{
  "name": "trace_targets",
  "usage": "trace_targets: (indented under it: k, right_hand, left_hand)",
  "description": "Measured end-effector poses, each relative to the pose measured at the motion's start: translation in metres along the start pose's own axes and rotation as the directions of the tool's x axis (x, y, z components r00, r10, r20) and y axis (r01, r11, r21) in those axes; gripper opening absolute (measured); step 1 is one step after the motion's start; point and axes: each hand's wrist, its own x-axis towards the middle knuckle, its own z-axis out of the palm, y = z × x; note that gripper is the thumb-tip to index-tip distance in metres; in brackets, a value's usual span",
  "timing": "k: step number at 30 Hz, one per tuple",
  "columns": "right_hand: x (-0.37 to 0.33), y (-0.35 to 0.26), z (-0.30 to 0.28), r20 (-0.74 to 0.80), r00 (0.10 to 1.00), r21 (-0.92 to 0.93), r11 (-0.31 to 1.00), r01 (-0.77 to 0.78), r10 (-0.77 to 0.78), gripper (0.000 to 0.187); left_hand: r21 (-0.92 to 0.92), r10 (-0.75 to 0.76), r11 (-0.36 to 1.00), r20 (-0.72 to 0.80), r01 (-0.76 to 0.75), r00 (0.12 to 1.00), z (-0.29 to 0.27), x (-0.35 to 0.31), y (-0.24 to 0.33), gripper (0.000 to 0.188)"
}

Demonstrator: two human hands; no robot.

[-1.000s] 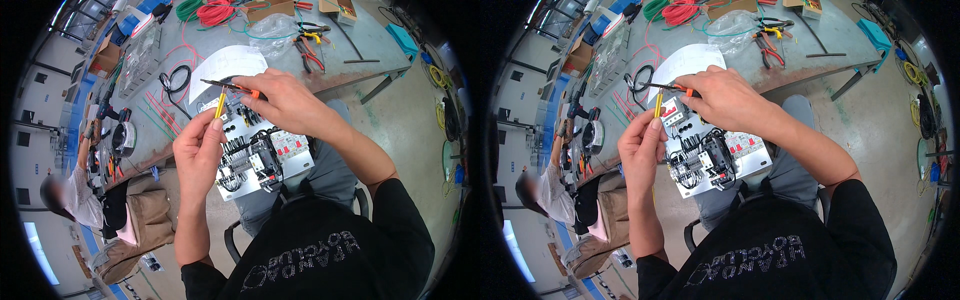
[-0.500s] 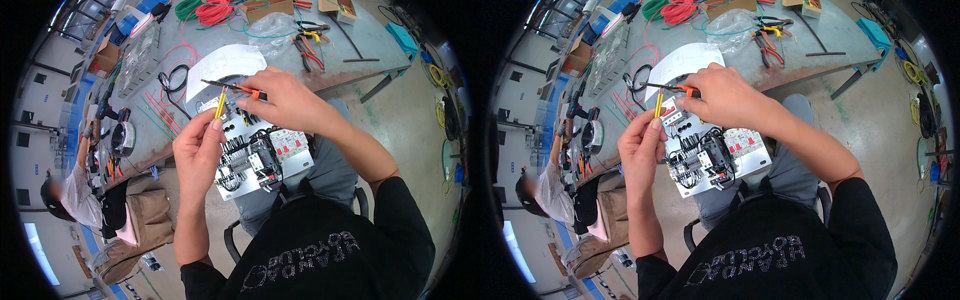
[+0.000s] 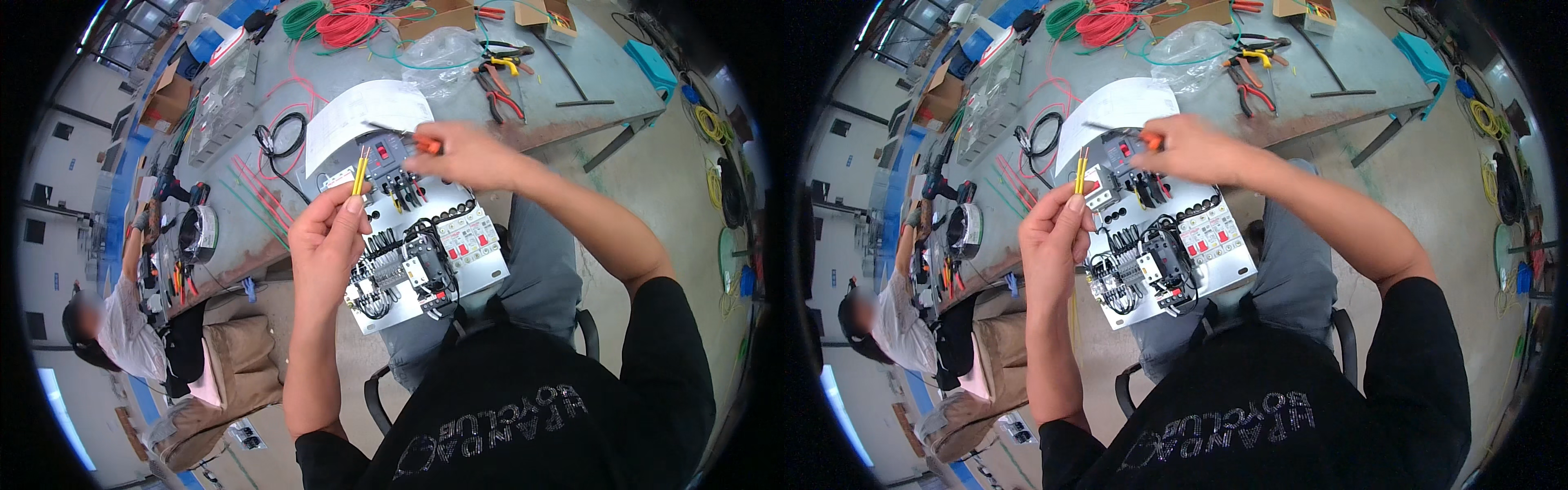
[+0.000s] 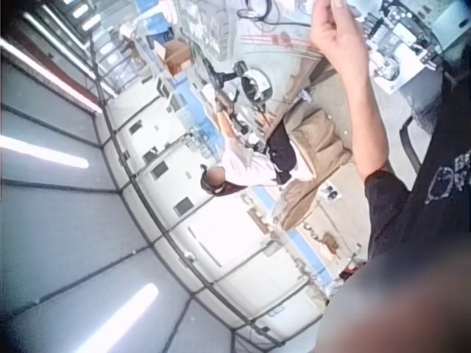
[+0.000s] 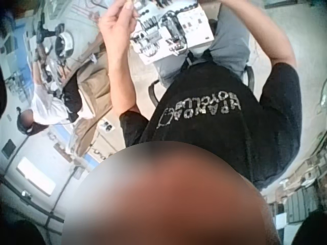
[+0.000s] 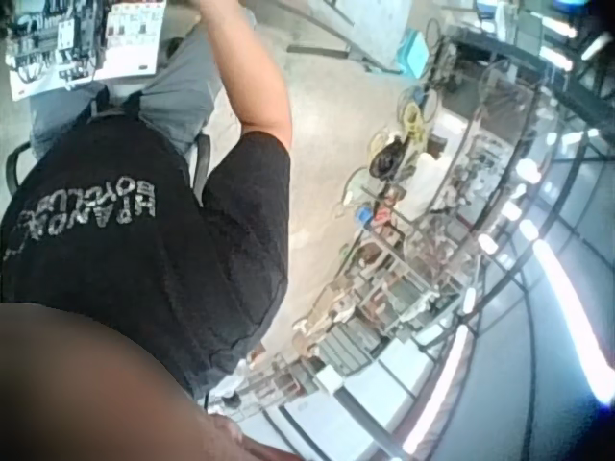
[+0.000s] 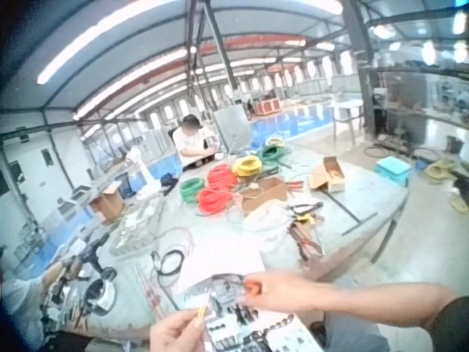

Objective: The person assembles an electrical control panel by stripping wires, inserting them into terminal blocks, and tightening connections with a screwdriver and power drill. They handle multiple colored wires and organize components within the open panel box.

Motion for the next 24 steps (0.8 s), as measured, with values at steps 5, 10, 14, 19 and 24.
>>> trace_targets:
  k: [5,10,14,19,24]
  right_hand:
    - [0.025,0.129,-0.078,-0.439,0.898,-0.415,0.887,-0.201,-0.002,0.049]
    - [0.016,0.239,-0.148,-0.523,0.812,-0.533,0.643,-0.550,0.260,0.054]
    - [0.007,0.240,-0.142,-0.561,0.817,-0.562,0.664,-0.493,0.132,0.049]
    - [0.019,0.030,-0.028,-0.077,0.992,0.379,0.923,-0.063,0.099,0.034]
    - [-0.003,-0.079,0.044,0.056,0.988,0.896,0.444,0.014,-0.144,0.043]
  left_hand:
    - [-0.145,-0.024,0.989,0.028,0.028,0.999,-0.011,-0.007,0.005,0.025]
    - [-0.246,-0.015,0.969,0.052,0.027,0.999,-0.017,-0.007,0.006,0.024]
    - [-0.216,0.000,0.976,0.032,0.007,0.999,-0.016,-0.008,0.012,0.023]
    - [-0.167,0.072,0.983,-0.028,-0.076,0.997,-0.005,-0.001,0.013,0.022]
    - [0.015,0.279,0.960,-0.073,-0.279,0.957,-0.002,0.001,0.008,0.019]
